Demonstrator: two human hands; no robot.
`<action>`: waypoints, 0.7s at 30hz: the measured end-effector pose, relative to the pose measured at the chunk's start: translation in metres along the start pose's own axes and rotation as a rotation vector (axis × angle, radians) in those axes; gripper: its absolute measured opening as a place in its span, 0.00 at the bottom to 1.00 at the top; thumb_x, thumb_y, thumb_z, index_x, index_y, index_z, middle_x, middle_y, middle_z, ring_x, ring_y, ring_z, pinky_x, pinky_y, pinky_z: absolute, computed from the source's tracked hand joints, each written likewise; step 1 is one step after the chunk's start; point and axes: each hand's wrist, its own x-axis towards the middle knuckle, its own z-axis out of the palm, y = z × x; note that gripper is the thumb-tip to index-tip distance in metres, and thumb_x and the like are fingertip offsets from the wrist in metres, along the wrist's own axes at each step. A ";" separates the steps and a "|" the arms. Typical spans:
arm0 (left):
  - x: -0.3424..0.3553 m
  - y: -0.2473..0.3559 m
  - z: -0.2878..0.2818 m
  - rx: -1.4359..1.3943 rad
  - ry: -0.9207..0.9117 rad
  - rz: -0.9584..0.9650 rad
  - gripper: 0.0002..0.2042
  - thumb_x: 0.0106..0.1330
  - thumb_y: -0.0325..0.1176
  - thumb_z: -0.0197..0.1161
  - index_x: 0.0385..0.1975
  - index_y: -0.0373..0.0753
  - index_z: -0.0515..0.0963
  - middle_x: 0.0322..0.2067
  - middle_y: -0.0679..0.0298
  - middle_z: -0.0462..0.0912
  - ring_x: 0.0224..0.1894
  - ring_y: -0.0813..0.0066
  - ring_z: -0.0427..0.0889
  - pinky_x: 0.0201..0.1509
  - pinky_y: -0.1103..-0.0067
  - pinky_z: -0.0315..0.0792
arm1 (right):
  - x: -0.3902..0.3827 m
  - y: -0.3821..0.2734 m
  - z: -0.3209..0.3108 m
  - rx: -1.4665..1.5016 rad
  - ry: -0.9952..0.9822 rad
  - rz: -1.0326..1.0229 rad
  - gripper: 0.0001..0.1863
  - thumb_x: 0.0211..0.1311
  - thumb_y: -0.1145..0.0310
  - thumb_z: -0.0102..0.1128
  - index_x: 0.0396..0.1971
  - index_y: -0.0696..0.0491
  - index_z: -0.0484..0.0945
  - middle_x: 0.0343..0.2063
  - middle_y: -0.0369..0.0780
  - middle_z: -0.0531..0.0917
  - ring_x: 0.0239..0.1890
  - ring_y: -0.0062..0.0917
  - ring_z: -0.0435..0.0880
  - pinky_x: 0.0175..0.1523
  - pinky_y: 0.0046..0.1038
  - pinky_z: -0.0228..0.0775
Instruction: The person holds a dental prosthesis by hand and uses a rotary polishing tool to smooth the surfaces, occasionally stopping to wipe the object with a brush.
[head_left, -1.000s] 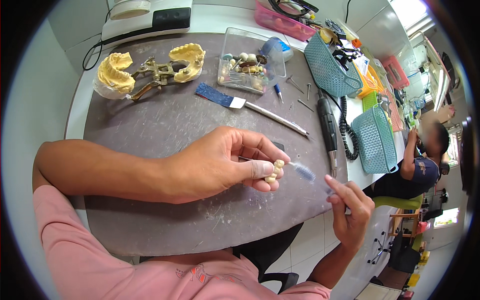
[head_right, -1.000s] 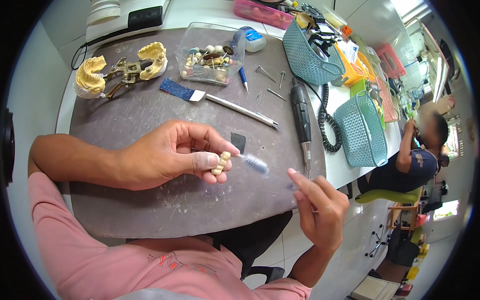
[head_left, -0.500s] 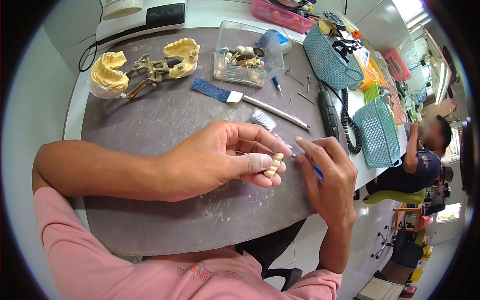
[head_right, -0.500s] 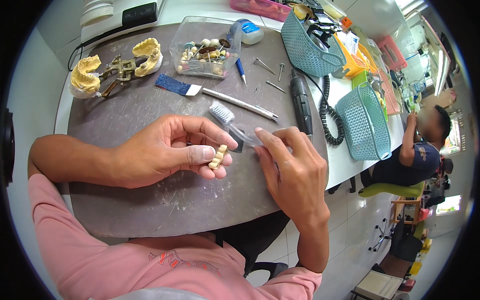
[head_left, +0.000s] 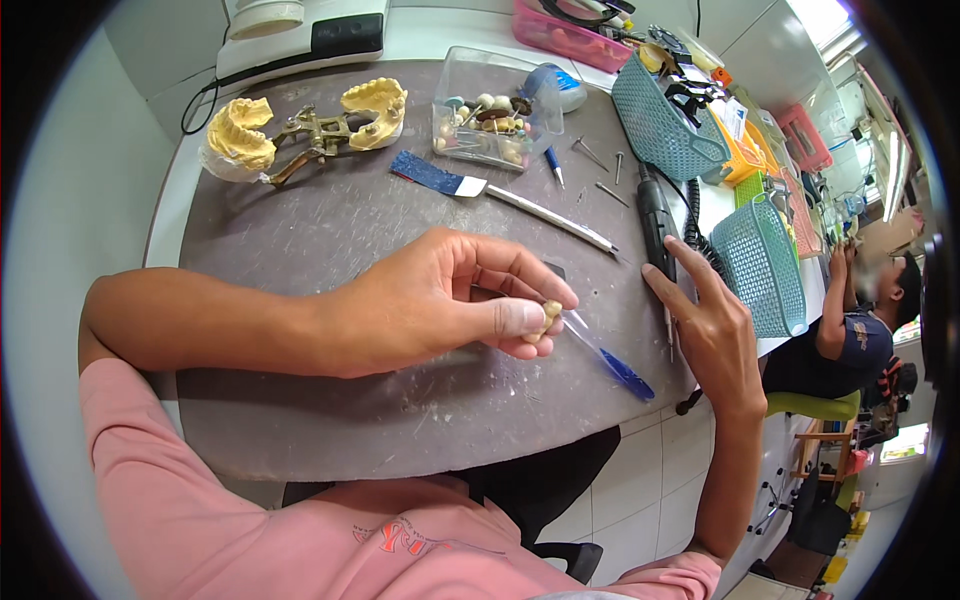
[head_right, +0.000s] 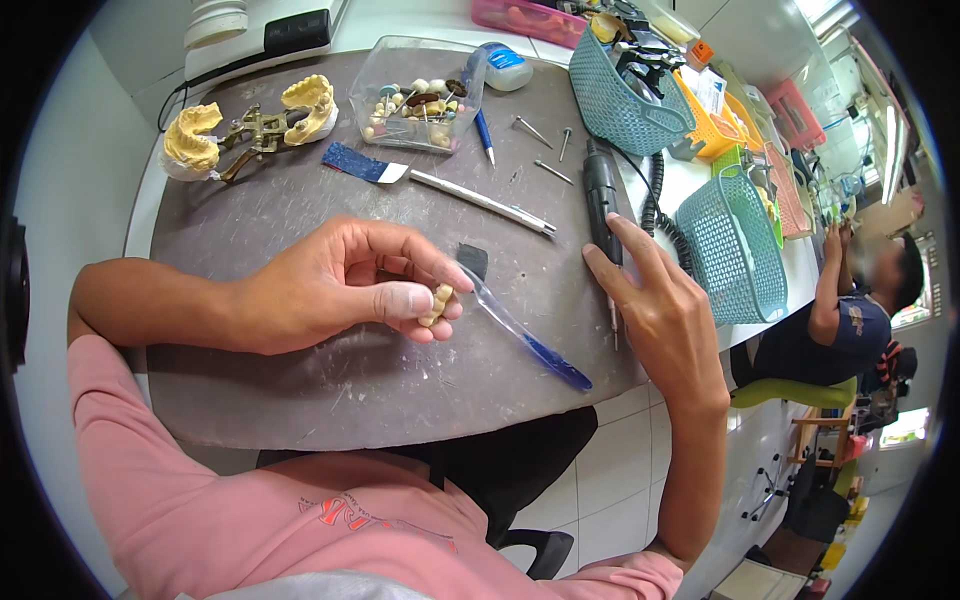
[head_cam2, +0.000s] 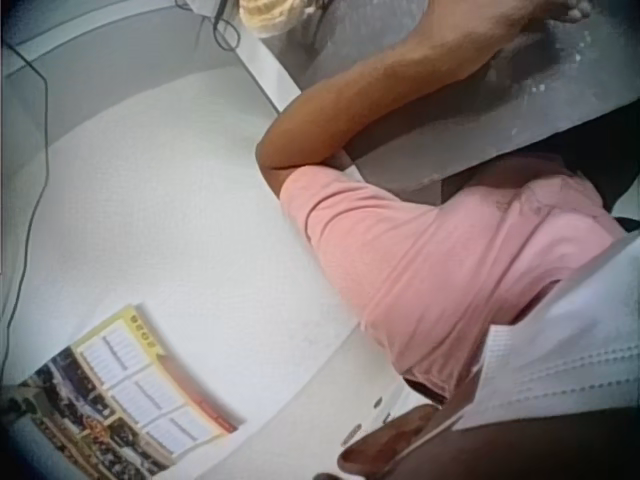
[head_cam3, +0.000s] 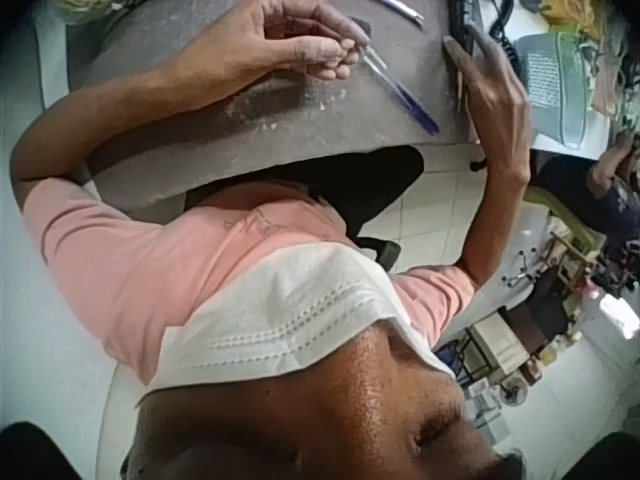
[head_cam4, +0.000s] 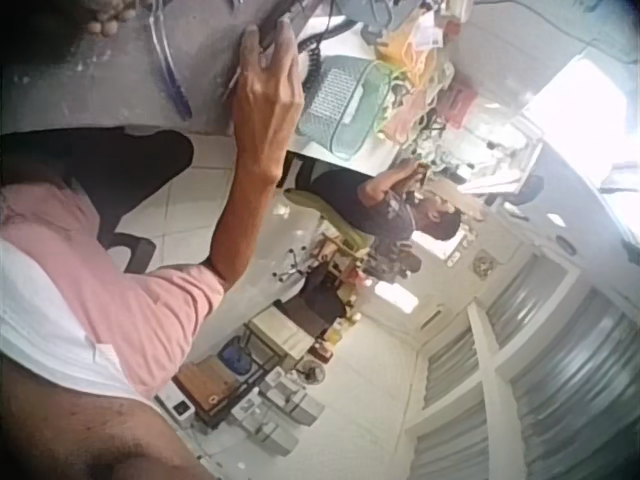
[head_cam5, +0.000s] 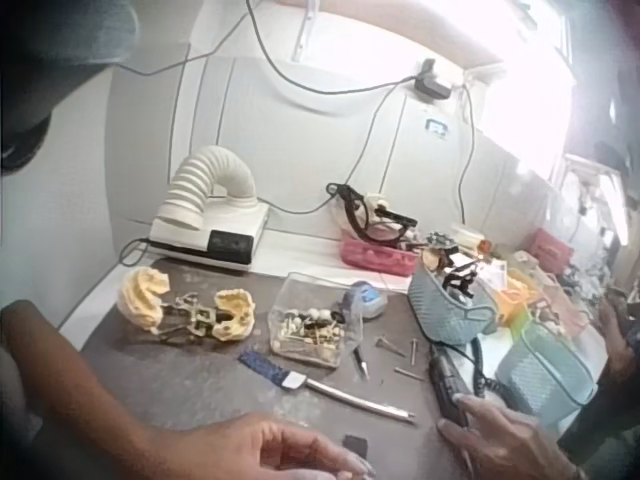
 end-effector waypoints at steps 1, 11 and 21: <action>-0.001 -0.001 0.001 0.097 -0.012 0.034 0.13 0.69 0.26 0.59 0.52 0.31 0.75 0.41 0.60 0.81 0.44 0.76 0.81 0.52 0.80 0.78 | -0.001 0.003 0.002 -0.003 0.009 -0.004 0.22 0.47 0.84 0.61 0.44 0.50 0.82 0.53 0.42 0.79 0.50 0.36 0.83 0.49 0.33 0.80; -0.035 0.015 -0.006 0.901 0.416 0.286 0.12 0.61 0.20 0.61 0.44 0.34 0.81 0.37 0.66 0.82 0.40 0.82 0.79 0.44 0.83 0.74 | -0.012 0.012 0.008 0.355 0.534 -0.014 0.11 0.61 0.81 0.56 0.45 0.60 0.77 0.49 0.48 0.81 0.56 0.41 0.79 0.60 0.39 0.71; -0.038 0.003 -0.001 1.492 0.437 0.747 0.17 0.59 0.23 0.63 0.50 0.37 0.77 0.45 0.56 0.80 0.47 0.62 0.80 0.48 0.72 0.76 | -0.015 -0.016 -0.044 0.701 0.889 0.182 0.42 0.70 0.45 0.50 0.62 0.73 0.57 0.42 0.47 0.80 0.48 0.31 0.79 0.62 0.39 0.67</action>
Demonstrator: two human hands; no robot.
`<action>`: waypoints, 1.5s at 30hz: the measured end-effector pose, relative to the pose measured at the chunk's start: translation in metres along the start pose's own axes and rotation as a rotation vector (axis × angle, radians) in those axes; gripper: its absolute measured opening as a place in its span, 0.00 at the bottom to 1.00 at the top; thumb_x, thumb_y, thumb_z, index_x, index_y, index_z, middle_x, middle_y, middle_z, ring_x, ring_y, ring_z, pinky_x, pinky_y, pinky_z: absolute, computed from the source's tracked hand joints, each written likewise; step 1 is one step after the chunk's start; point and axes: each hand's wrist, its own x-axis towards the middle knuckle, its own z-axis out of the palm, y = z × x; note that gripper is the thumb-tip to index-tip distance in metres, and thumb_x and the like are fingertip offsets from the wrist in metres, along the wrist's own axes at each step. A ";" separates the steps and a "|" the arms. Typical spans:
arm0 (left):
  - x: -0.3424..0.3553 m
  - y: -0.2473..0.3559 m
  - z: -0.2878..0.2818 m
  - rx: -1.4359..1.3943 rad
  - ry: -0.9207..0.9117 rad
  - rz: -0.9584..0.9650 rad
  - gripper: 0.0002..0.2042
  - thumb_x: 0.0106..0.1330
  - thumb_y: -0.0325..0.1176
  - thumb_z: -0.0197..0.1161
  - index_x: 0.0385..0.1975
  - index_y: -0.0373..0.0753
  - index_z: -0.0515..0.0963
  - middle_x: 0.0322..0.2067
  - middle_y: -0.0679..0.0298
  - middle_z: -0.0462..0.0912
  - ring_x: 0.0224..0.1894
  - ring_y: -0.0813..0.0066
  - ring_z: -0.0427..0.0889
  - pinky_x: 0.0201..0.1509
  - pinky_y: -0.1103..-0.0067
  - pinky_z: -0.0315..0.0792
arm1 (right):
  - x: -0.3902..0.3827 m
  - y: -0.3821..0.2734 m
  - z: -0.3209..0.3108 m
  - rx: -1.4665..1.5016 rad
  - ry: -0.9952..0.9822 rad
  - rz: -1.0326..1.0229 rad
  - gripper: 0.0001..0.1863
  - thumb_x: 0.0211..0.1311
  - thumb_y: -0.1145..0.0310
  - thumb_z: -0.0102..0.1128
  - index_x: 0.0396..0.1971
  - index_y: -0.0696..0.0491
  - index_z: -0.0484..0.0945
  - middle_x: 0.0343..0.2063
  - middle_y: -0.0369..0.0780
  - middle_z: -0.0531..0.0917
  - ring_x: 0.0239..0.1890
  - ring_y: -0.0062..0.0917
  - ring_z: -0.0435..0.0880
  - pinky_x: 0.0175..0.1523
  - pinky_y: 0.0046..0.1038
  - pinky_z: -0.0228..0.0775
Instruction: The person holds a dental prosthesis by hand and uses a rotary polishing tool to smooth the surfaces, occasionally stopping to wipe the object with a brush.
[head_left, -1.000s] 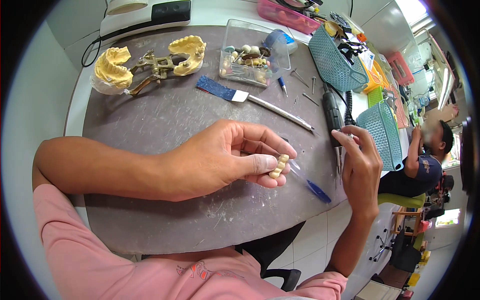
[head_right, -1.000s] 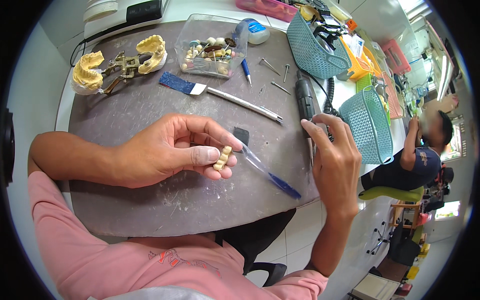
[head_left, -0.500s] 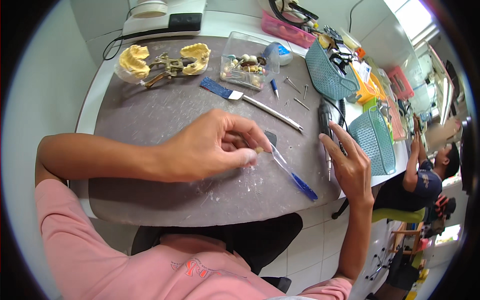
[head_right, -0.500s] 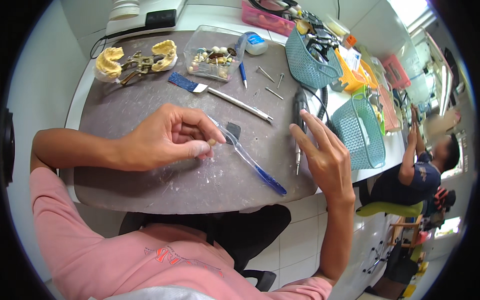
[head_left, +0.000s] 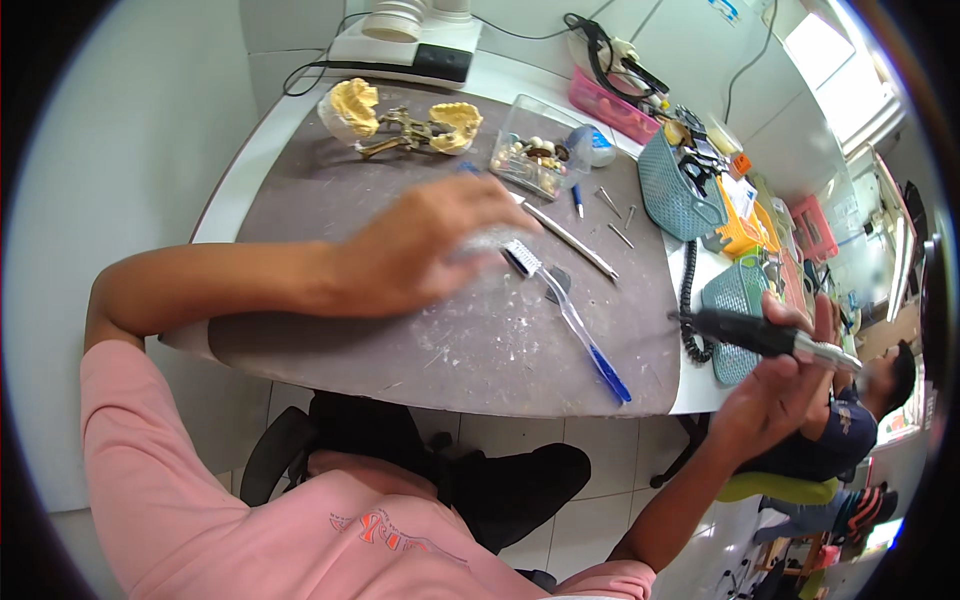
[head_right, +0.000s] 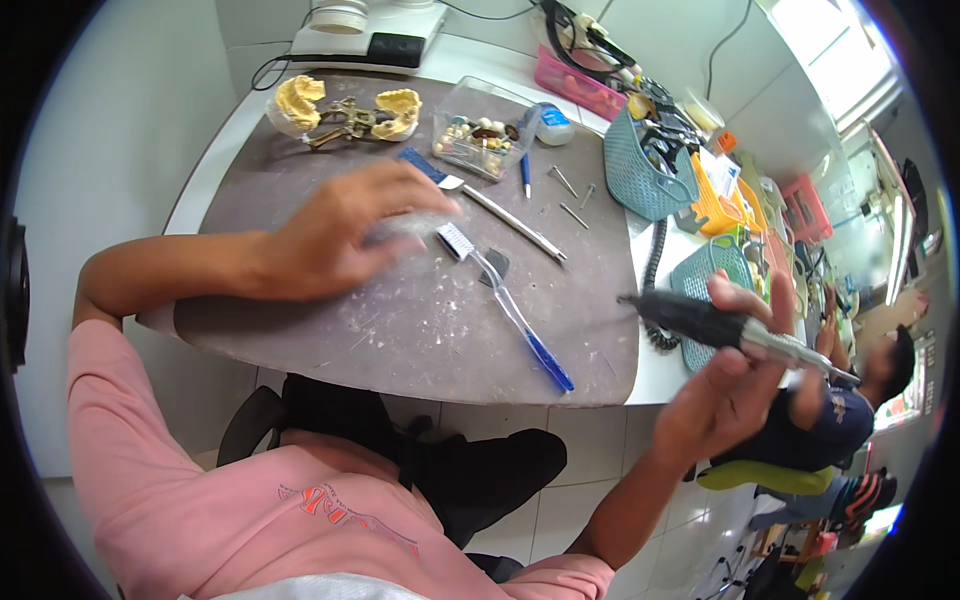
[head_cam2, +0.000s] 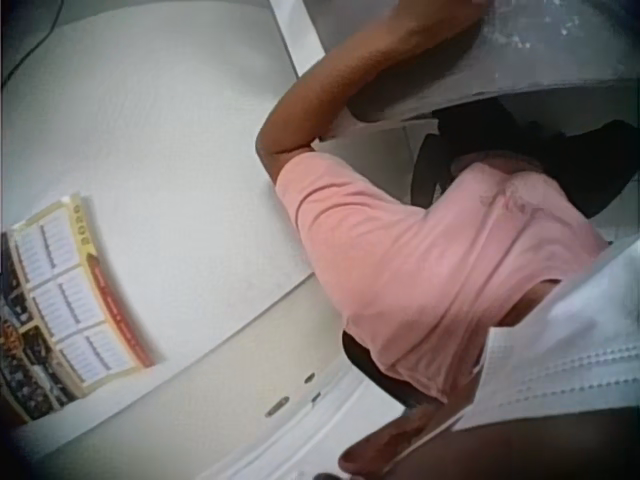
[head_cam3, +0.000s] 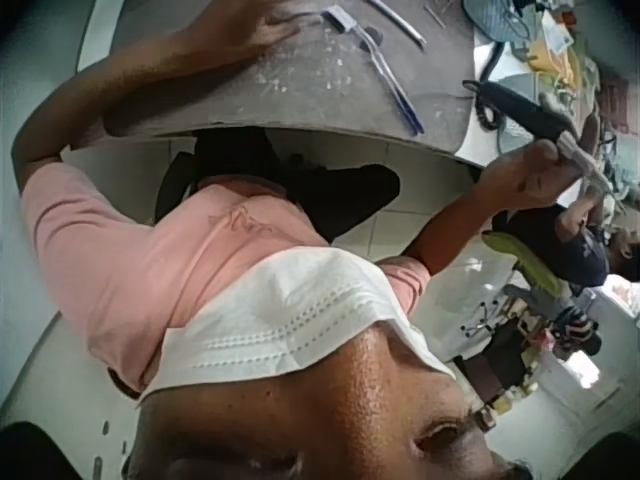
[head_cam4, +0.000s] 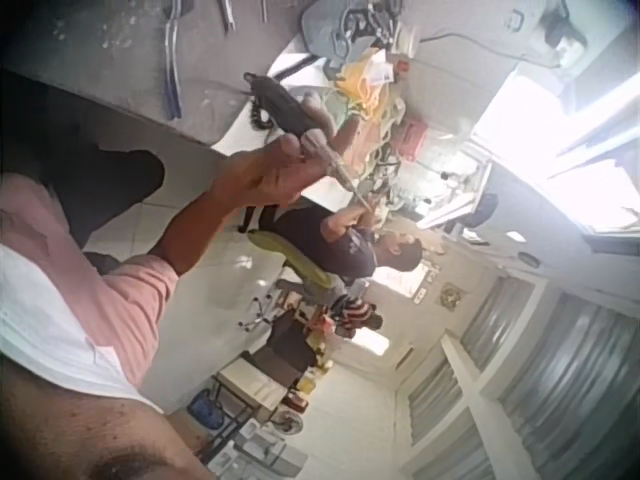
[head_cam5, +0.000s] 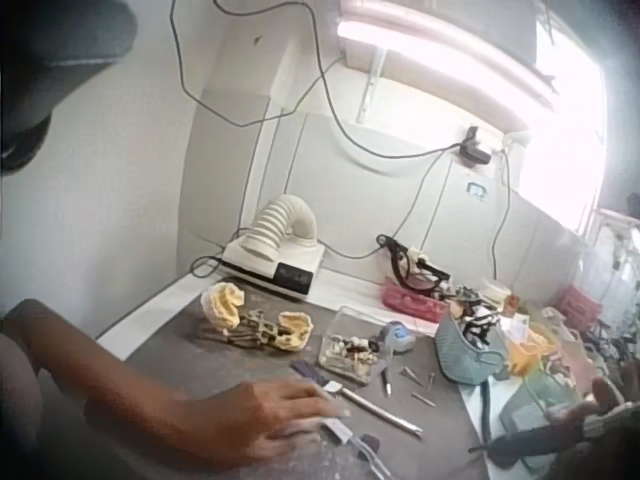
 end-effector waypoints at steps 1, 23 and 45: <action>0.000 0.010 0.008 -0.110 -0.056 0.042 0.18 0.60 0.24 0.63 0.51 0.37 0.76 0.46 0.54 0.79 0.48 0.60 0.80 0.49 0.71 0.76 | 0.001 -0.003 -0.003 0.055 -0.012 0.026 0.43 0.69 0.45 0.50 0.62 0.73 0.57 0.41 0.47 0.79 0.47 0.30 0.79 0.62 0.41 0.68; 0.016 0.082 0.105 -1.456 -0.291 -0.232 0.16 0.66 0.31 0.60 0.45 0.27 0.66 0.38 0.47 0.77 0.42 0.53 0.79 0.46 0.65 0.71 | -0.006 -0.027 0.013 0.531 -0.706 0.772 0.24 0.69 0.53 0.54 0.39 0.65 0.77 0.34 0.49 0.84 0.45 0.38 0.83 0.69 0.50 0.53; 0.032 0.081 0.100 -1.286 -0.310 -0.466 0.15 0.68 0.35 0.60 0.44 0.30 0.69 0.34 0.51 0.83 0.36 0.64 0.84 0.44 0.70 0.75 | 0.023 -0.017 0.034 0.268 -0.647 0.821 0.25 0.58 0.57 0.71 0.43 0.65 0.77 0.33 0.40 0.83 0.39 0.21 0.82 0.48 0.24 0.71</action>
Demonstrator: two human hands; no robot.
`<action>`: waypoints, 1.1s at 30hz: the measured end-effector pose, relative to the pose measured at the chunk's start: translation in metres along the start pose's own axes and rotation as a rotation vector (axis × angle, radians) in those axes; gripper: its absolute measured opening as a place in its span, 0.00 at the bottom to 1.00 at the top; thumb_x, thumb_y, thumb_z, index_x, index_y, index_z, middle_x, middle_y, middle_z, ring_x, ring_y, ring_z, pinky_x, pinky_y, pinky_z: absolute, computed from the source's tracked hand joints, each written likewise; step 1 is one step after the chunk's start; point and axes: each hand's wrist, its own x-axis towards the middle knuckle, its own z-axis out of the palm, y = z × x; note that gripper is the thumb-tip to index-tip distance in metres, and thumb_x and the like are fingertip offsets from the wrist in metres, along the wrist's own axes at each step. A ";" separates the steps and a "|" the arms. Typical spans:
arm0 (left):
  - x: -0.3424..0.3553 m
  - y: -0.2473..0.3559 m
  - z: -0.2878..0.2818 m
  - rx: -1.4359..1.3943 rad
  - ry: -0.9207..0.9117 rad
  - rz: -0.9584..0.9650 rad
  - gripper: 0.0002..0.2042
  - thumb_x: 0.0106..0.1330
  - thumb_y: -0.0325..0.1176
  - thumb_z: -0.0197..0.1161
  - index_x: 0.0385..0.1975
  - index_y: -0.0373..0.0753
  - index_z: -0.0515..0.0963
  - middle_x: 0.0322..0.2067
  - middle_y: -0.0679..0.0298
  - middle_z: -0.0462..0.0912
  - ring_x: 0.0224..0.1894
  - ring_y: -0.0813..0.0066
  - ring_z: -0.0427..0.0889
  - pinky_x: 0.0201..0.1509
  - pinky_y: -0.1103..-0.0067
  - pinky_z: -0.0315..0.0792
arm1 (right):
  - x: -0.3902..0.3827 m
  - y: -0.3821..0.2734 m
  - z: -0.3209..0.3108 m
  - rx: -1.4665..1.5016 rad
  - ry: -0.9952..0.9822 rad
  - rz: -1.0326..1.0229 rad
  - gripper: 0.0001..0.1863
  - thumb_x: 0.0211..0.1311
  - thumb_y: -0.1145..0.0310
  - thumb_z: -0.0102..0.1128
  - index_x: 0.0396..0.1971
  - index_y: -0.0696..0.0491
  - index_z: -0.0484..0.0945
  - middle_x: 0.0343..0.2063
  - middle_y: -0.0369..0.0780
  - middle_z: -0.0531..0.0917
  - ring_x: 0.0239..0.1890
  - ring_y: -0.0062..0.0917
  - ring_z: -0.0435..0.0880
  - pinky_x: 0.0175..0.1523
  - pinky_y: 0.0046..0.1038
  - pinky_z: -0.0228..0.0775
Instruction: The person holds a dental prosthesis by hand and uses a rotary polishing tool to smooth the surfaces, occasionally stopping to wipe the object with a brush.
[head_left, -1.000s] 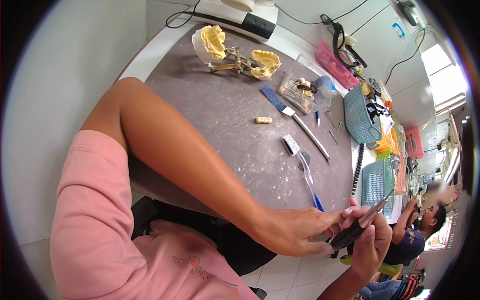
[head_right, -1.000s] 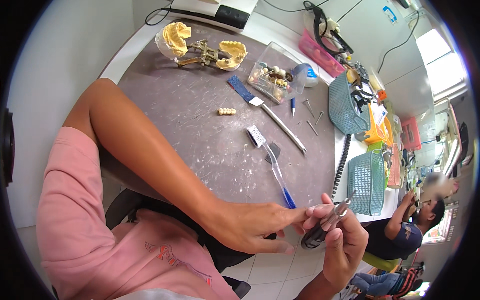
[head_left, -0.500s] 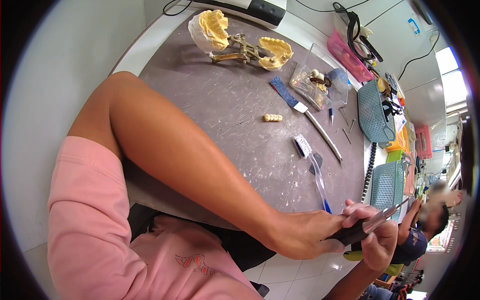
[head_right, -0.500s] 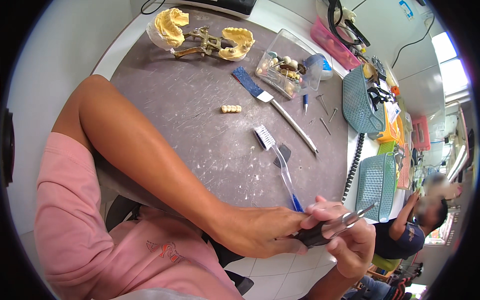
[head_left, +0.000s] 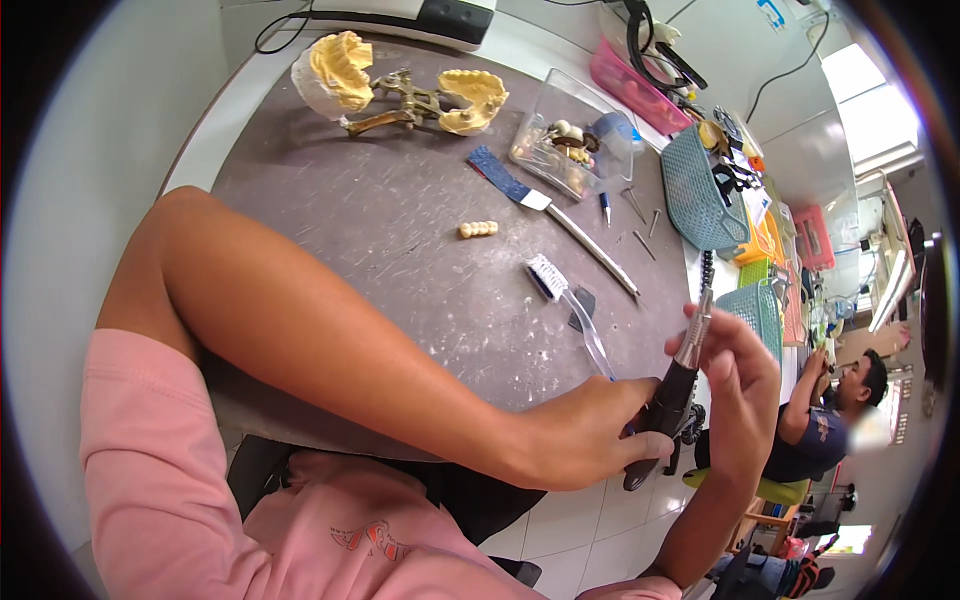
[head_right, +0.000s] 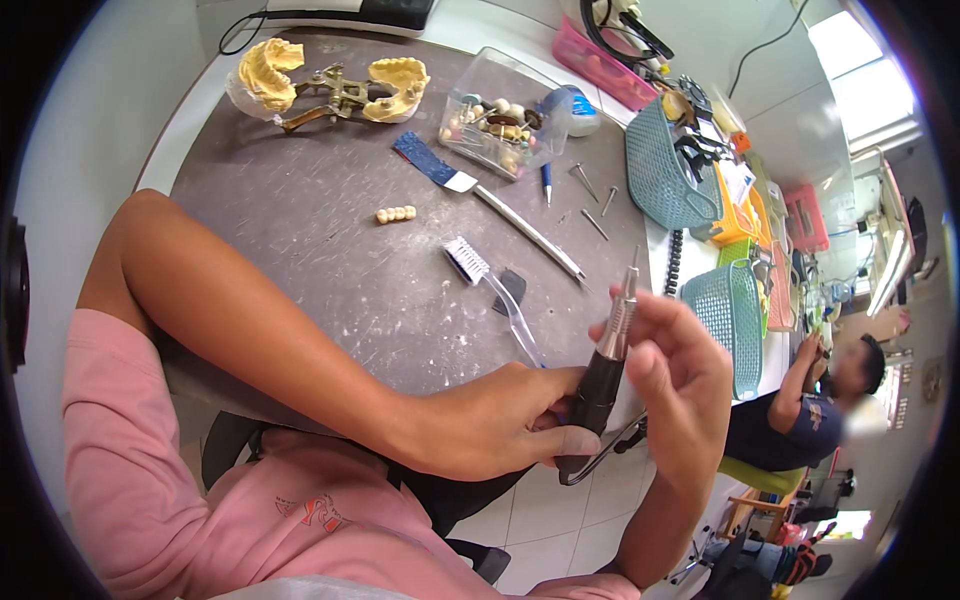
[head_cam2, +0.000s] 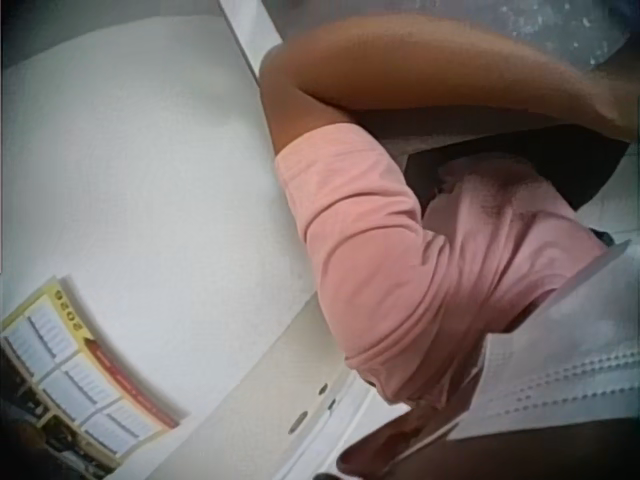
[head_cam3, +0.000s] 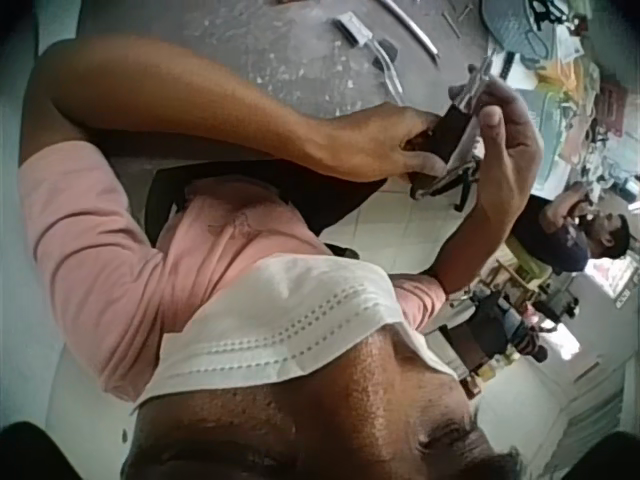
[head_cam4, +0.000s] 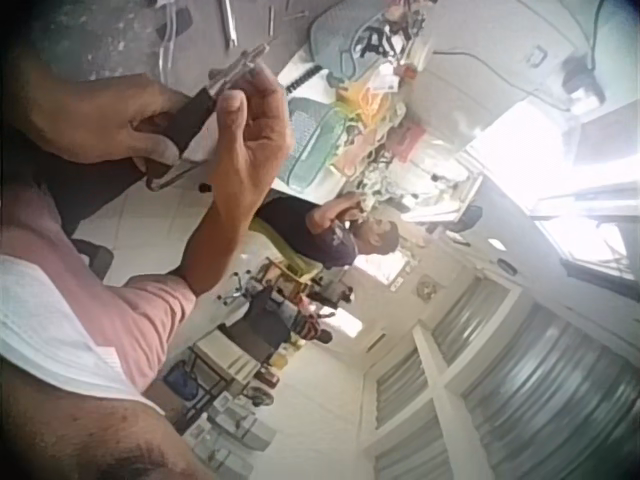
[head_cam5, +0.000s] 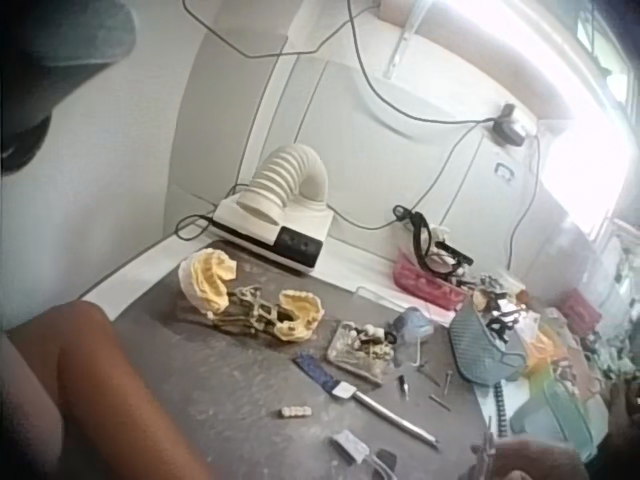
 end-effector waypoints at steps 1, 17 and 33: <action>-0.001 -0.002 -0.002 0.022 0.019 -0.027 0.14 0.69 0.35 0.60 0.44 0.29 0.69 0.33 0.52 0.83 0.36 0.66 0.84 0.44 0.71 0.75 | 0.010 0.001 0.006 0.043 0.022 -0.024 0.25 0.61 0.56 0.68 0.43 0.65 0.77 0.32 0.39 0.83 0.39 0.21 0.82 0.47 0.23 0.71; -0.004 0.006 -0.005 0.108 -0.025 -0.047 0.15 0.68 0.36 0.59 0.44 0.30 0.70 0.33 0.50 0.85 0.37 0.56 0.85 0.45 0.68 0.75 | 0.099 0.034 -0.005 -0.346 0.121 -0.096 0.10 0.63 0.67 0.63 0.30 0.60 0.82 0.24 0.36 0.84 0.29 0.17 0.84 0.38 0.23 0.76; -0.004 0.006 -0.007 0.070 -0.046 -0.071 0.13 0.68 0.35 0.60 0.42 0.31 0.71 0.35 0.52 0.84 0.39 0.64 0.85 0.49 0.72 0.76 | 0.116 0.060 0.001 -0.821 0.069 -0.247 0.08 0.54 0.75 0.63 0.34 0.59 0.83 0.29 0.45 0.85 0.32 0.33 0.86 0.41 0.30 0.76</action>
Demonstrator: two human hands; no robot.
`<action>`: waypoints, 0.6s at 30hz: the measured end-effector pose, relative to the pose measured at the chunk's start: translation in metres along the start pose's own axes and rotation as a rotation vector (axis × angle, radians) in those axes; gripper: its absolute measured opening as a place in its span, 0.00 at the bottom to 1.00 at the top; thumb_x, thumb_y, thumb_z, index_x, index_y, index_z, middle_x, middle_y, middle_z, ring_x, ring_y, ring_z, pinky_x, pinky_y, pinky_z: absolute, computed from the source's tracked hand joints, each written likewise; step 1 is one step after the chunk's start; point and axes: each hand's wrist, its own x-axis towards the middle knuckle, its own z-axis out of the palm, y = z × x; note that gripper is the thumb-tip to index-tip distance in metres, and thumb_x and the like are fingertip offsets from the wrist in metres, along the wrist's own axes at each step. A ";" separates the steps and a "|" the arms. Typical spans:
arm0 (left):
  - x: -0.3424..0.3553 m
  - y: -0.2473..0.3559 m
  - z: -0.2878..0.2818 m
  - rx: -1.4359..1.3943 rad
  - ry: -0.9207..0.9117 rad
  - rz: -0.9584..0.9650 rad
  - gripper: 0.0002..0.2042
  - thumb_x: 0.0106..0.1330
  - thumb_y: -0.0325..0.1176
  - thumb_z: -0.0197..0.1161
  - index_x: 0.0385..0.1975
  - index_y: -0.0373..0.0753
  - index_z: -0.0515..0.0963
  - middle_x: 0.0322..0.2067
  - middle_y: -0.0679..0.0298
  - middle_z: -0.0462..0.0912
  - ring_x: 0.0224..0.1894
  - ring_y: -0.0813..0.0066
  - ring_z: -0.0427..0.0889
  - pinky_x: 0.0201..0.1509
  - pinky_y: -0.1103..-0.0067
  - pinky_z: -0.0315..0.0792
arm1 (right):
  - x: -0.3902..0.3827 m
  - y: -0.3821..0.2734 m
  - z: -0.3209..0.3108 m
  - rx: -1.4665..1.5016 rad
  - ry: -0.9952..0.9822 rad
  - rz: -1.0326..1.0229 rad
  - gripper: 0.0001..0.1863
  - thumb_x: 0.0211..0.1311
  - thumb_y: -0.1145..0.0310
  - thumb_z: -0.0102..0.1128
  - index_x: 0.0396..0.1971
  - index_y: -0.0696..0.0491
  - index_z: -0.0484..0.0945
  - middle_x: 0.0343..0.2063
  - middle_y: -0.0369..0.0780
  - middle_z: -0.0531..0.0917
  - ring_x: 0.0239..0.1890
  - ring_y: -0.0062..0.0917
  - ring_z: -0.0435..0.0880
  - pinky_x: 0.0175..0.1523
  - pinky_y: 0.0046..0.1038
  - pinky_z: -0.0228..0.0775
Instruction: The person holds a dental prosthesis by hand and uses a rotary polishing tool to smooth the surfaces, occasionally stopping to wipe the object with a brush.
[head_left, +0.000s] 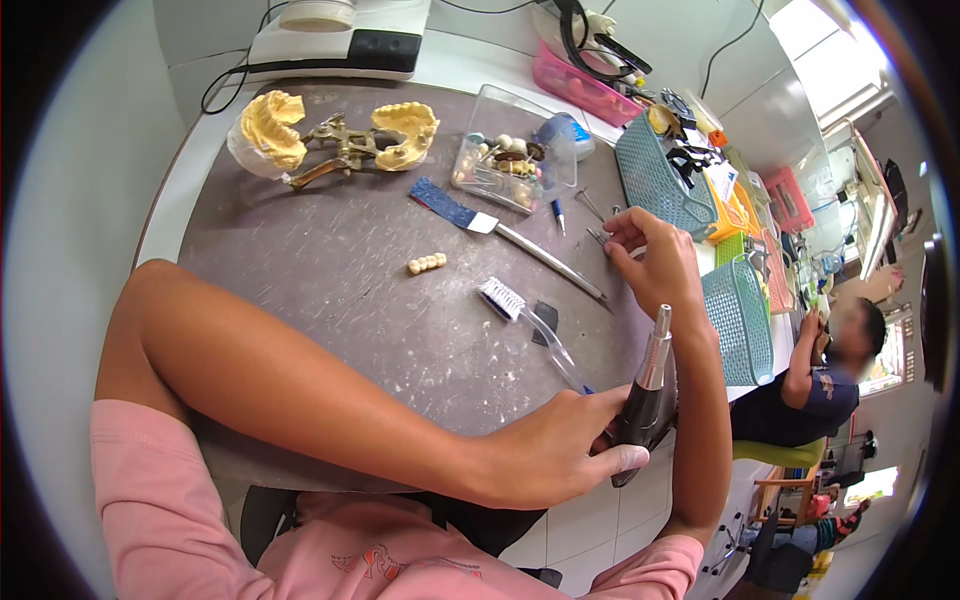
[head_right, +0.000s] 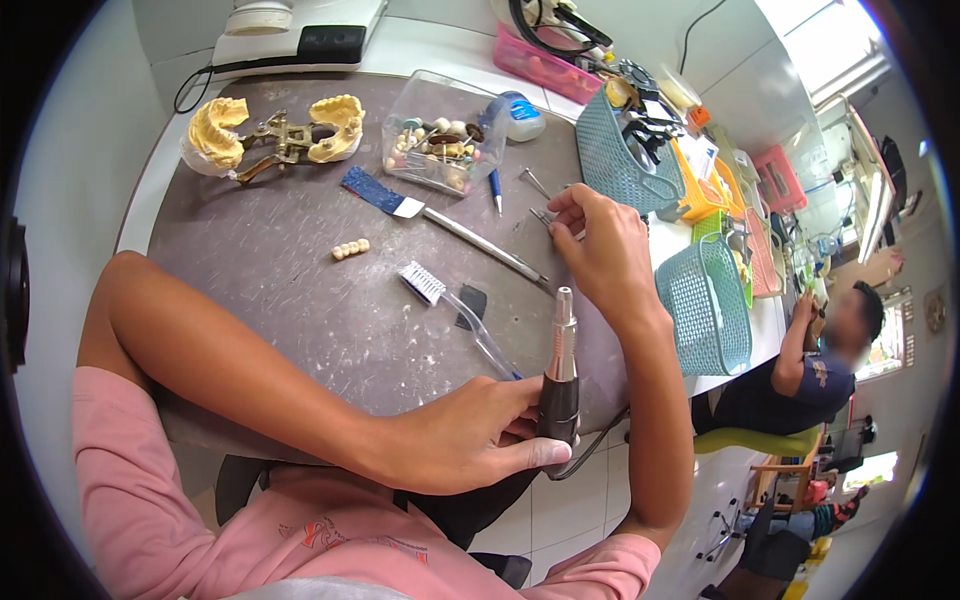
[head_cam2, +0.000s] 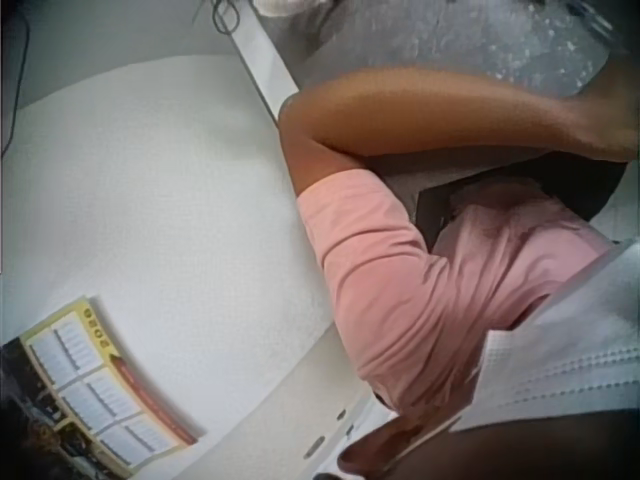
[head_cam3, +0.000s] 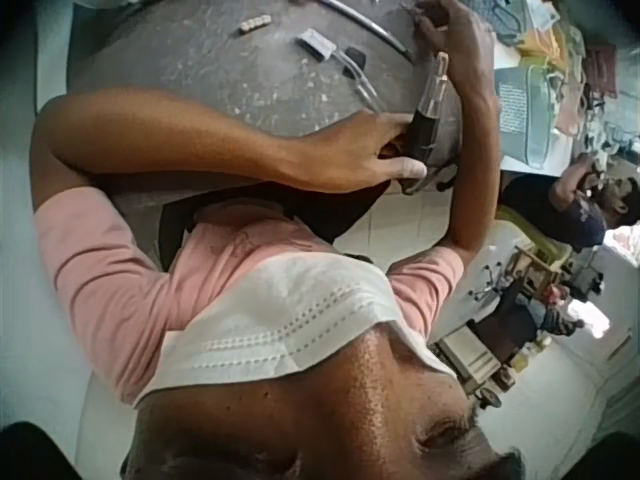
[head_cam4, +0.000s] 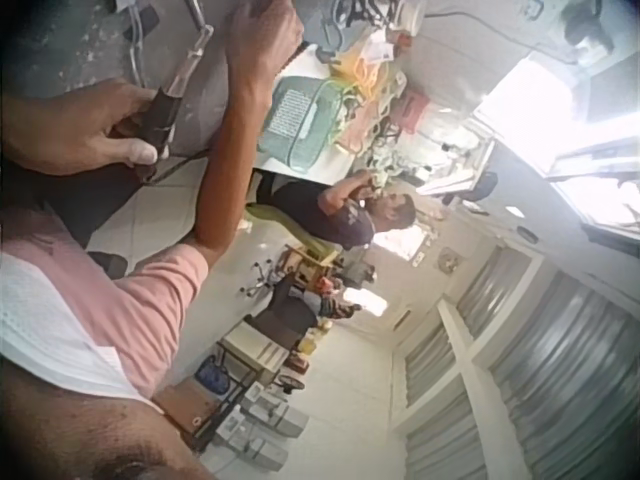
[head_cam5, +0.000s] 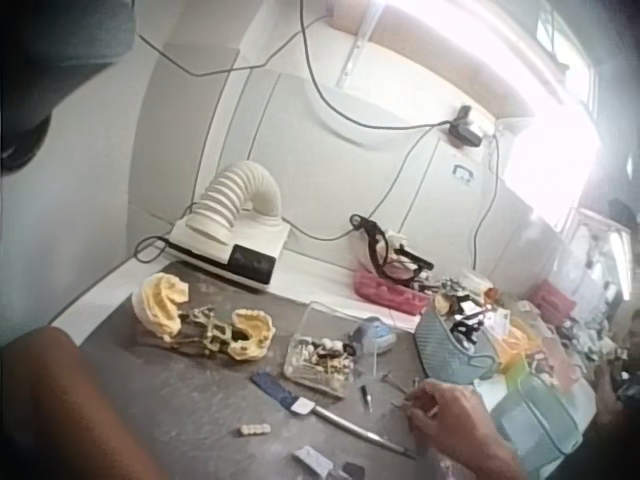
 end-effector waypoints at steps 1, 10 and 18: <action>0.000 0.000 0.001 -0.023 0.002 -0.007 0.13 0.68 0.35 0.60 0.42 0.31 0.70 0.35 0.53 0.84 0.40 0.66 0.84 0.50 0.72 0.76 | 0.002 0.003 -0.002 0.056 -0.042 0.032 0.08 0.53 0.75 0.62 0.34 0.60 0.83 0.28 0.44 0.85 0.31 0.30 0.86 0.41 0.29 0.76; 0.002 -0.003 0.002 -0.064 -0.017 -0.059 0.14 0.69 0.34 0.60 0.46 0.30 0.70 0.41 0.55 0.82 0.46 0.70 0.82 0.56 0.72 0.75 | -0.008 0.001 -0.023 0.372 0.036 0.115 0.09 0.55 0.75 0.61 0.35 0.61 0.81 0.27 0.38 0.84 0.30 0.19 0.83 0.37 0.22 0.75; 0.003 0.000 0.002 -0.059 -0.037 -0.118 0.15 0.70 0.33 0.59 0.49 0.30 0.70 0.43 0.55 0.81 0.49 0.71 0.81 0.58 0.72 0.74 | -0.039 -0.055 -0.066 0.996 0.025 0.147 0.14 0.61 0.74 0.64 0.45 0.60 0.75 0.32 0.40 0.83 0.33 0.24 0.86 0.38 0.22 0.81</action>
